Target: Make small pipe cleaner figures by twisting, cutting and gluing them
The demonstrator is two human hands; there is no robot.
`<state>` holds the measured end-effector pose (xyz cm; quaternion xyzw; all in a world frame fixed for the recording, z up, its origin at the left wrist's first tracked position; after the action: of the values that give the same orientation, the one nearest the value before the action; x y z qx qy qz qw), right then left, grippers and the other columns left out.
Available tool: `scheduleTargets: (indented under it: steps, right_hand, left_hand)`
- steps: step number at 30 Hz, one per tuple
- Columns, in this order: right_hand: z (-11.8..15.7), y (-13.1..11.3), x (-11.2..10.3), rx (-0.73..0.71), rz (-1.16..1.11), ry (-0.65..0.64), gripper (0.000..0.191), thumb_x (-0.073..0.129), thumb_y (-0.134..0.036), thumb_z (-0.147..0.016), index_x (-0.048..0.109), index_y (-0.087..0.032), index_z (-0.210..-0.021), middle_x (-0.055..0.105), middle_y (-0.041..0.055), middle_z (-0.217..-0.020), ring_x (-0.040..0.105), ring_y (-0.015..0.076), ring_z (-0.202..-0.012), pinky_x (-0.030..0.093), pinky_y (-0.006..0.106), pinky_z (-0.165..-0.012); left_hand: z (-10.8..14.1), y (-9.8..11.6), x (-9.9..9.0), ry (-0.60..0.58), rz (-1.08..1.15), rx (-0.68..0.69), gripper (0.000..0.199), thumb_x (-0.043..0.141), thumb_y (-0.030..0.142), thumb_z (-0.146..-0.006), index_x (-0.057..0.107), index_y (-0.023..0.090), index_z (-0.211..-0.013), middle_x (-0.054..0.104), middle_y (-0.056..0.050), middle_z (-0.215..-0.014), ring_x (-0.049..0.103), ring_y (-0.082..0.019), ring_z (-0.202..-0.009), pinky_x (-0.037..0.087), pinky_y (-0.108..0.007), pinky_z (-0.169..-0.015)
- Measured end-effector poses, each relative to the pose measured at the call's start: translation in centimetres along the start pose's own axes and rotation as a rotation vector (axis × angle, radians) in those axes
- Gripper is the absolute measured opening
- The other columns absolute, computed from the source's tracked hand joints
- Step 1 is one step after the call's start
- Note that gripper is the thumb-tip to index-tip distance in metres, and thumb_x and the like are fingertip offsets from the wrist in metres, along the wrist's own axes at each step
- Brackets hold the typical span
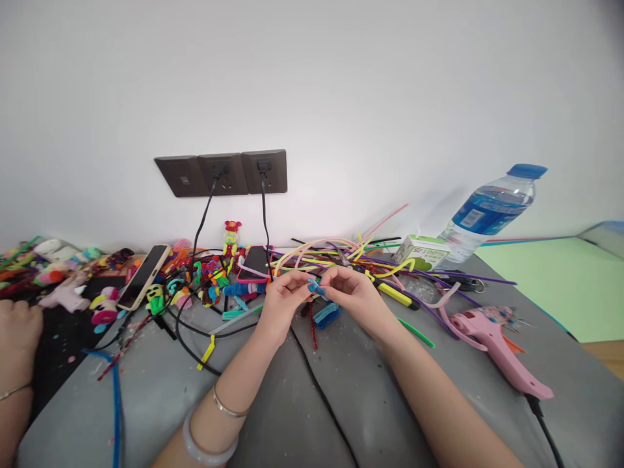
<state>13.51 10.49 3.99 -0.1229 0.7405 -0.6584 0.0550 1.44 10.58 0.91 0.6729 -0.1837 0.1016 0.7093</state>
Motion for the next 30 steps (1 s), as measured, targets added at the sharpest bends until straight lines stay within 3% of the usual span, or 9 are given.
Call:
scheduleTargets:
  steps: [7, 13, 17, 23, 30]
  right_hand:
    - [0.0, 1.1, -0.6, 0.097, -0.034, -0.050, 0.025, 0.078, -0.042, -0.072, 0.072, -0.020, -0.082, 0.070, 0.0030, -0.082, 0.062, 0.0162, -0.076, 0.049, 0.031, -0.073]
    - [0.1, 2.5, -2.0, 0.197, -0.195, 0.023, 0.032, 0.081, -0.044, -0.069, 0.069, -0.020, -0.087, 0.069, 0.0017, -0.082, 0.057, 0.0120, -0.066, 0.043, 0.026, -0.059]
    - [0.1, 2.3, -2.0, 0.183, -0.204, 0.053, 0.031, 0.083, -0.039, -0.068, 0.066, -0.020, -0.086, 0.066, 0.0012, -0.082, 0.059, 0.0121, -0.071, 0.045, 0.024, -0.062]
    - [0.0, 2.0, -1.7, 0.138, -0.211, 0.055, 0.038, 0.084, -0.037, -0.067, 0.067, -0.021, -0.097, 0.068, 0.0021, -0.087, 0.064, 0.0149, -0.076, 0.050, 0.027, -0.069]
    - [-0.1, 2.5, -1.6, 0.154, -0.239, 0.037, 0.037, 0.084, -0.036, -0.068, 0.072, -0.020, -0.099, 0.074, 0.0030, -0.084, 0.067, 0.0160, -0.076, 0.051, 0.030, -0.073]
  left_hand:
    - [-0.1, -0.2, -0.6, 0.060, 0.021, -0.044, 0.034, 0.086, 0.034, -0.063, 0.069, 0.017, -0.088, 0.068, -0.001, -0.079, 0.062, -0.012, -0.072, 0.053, -0.023, -0.065]
    - [0.2, -1.0, 0.2, 0.002, 0.051, -0.129, 0.031, 0.086, 0.033, -0.063, 0.067, 0.015, -0.080, 0.065, 0.000, -0.073, 0.063, -0.012, -0.069, 0.055, -0.026, -0.070]
    - [0.5, -1.8, 1.1, -0.047, 0.054, -0.190, 0.033, 0.086, 0.033, -0.062, 0.067, 0.015, -0.082, 0.065, -0.001, -0.074, 0.064, -0.011, -0.069, 0.055, -0.026, -0.070]
    - [0.5, -1.6, 0.7, -0.006, 0.081, -0.182, 0.044, 0.088, 0.034, -0.059, 0.048, 0.017, -0.068, 0.060, 0.003, -0.073, 0.063, -0.010, -0.067, 0.056, -0.026, -0.070]
    - [0.5, -1.5, 0.9, -0.034, 0.064, -0.184, 0.041, 0.086, 0.034, -0.062, 0.049, 0.017, -0.070, 0.058, 0.003, -0.072, 0.062, -0.010, -0.066, 0.057, -0.026, -0.068]
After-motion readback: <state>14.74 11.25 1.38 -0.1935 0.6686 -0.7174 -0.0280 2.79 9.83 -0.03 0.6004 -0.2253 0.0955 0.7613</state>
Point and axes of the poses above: each hand's wrist, its own z-axis away from the middle knuckle, its own x-axis out of the palm, y = z × x, the point moved 10 cm from there along -z, towards the middle knuckle
